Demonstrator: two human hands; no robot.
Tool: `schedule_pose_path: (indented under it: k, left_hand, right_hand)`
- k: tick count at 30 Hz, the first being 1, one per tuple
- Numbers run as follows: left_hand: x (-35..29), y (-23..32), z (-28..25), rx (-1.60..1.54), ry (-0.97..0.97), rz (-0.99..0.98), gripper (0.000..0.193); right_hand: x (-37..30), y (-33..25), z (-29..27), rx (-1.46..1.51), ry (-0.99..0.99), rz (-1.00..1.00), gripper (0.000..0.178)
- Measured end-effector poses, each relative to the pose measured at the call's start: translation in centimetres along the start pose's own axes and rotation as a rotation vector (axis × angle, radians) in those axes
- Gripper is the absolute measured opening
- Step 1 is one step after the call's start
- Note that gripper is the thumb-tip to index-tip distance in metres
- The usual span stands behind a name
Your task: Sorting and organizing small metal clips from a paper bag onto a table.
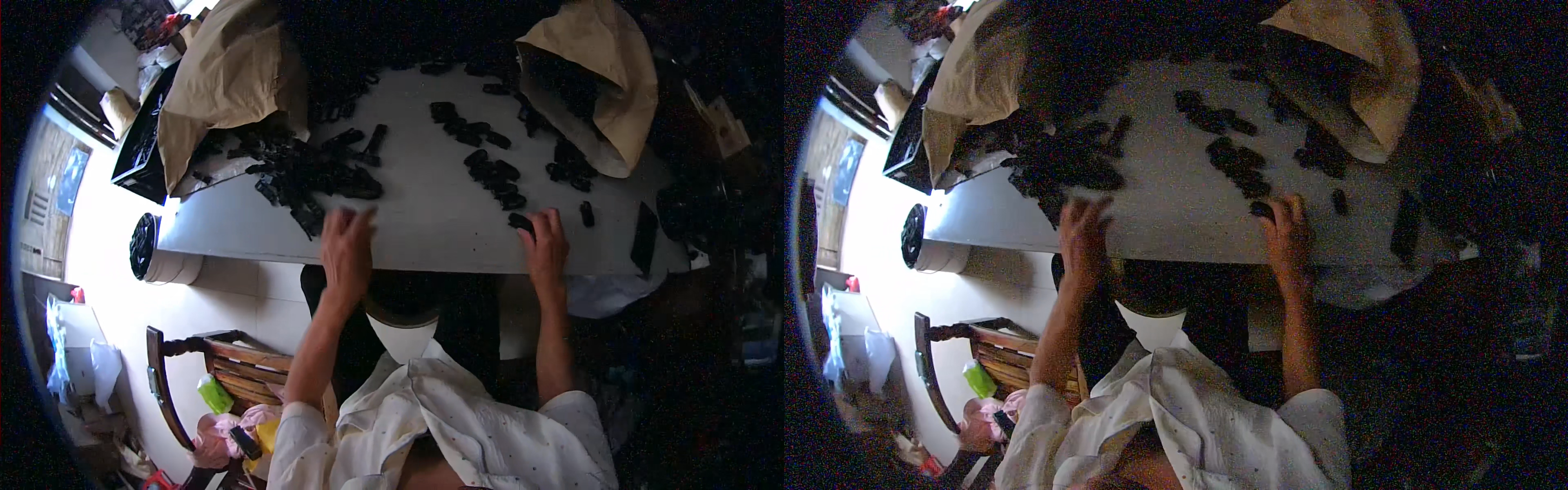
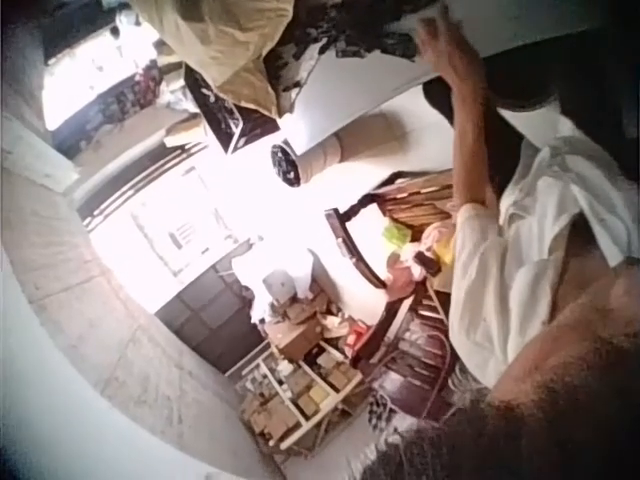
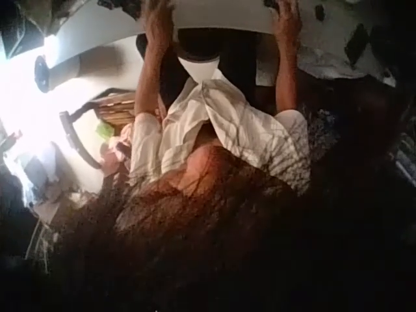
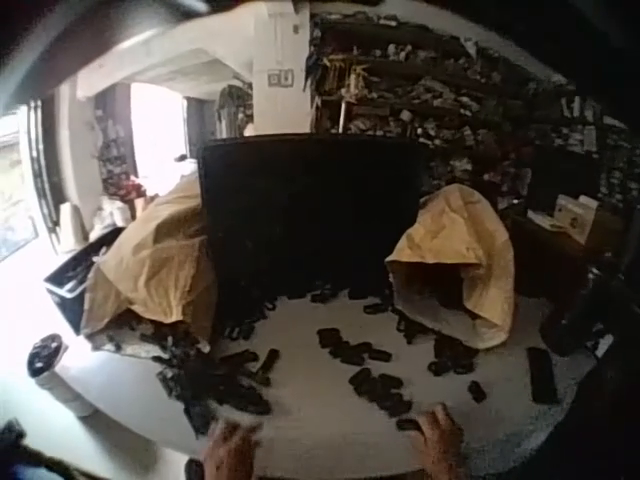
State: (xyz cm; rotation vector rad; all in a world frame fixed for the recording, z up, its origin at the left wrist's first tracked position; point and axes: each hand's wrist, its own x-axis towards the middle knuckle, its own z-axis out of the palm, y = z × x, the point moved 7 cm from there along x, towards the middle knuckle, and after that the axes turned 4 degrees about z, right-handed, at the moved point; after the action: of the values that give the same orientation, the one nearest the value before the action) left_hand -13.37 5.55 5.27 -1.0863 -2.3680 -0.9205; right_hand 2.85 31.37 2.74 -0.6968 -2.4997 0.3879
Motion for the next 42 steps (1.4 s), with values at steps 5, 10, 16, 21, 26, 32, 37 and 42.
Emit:
schedule_pose_path:
  k: [5,10,16,21,26,32,37,42]
  left_hand:
    - [3.4,-2.7,0.9,0.354,0.052,0.086,0.023]
    - [3.0,-1.7,0.2,0.263,0.093,0.087,0.022]
    - [0.5,-2.0,2.2,-0.799,-0.082,-0.450,0.019]
    - [-1.3,0.5,3.0,-1.181,-0.247,-0.634,0.025]
    - [-1.8,1.2,2.7,-1.315,-0.222,-0.719,0.024]
    - [-2.5,1.1,2.8,-1.243,-0.209,-0.756,0.022]
    - [-2.5,2.1,2.4,-0.966,-0.219,-0.670,0.016]
    - [-2.7,2.7,2.3,-0.841,-0.219,-0.497,0.018]
  right_hand:
    - [-0.2,1.0,1.2,-0.058,-0.076,-0.009,0.029]
    - [0.0,0.4,1.1,-0.068,-0.082,-0.026,0.027]
    - [-0.1,-5.8,1.6,0.676,-0.298,0.171,0.026]
    - [0.5,-14.7,0.9,0.601,-0.273,-0.269,0.032]
    - [-0.3,-15.6,2.1,0.465,-0.324,-0.344,0.034]
    - [-1.5,-15.9,3.1,0.317,-0.309,-0.379,0.030]
    - [-2.1,-16.0,3.3,0.314,-0.296,-0.347,0.025]
    - [-3.3,-15.9,3.4,0.437,-0.226,-0.345,0.029]
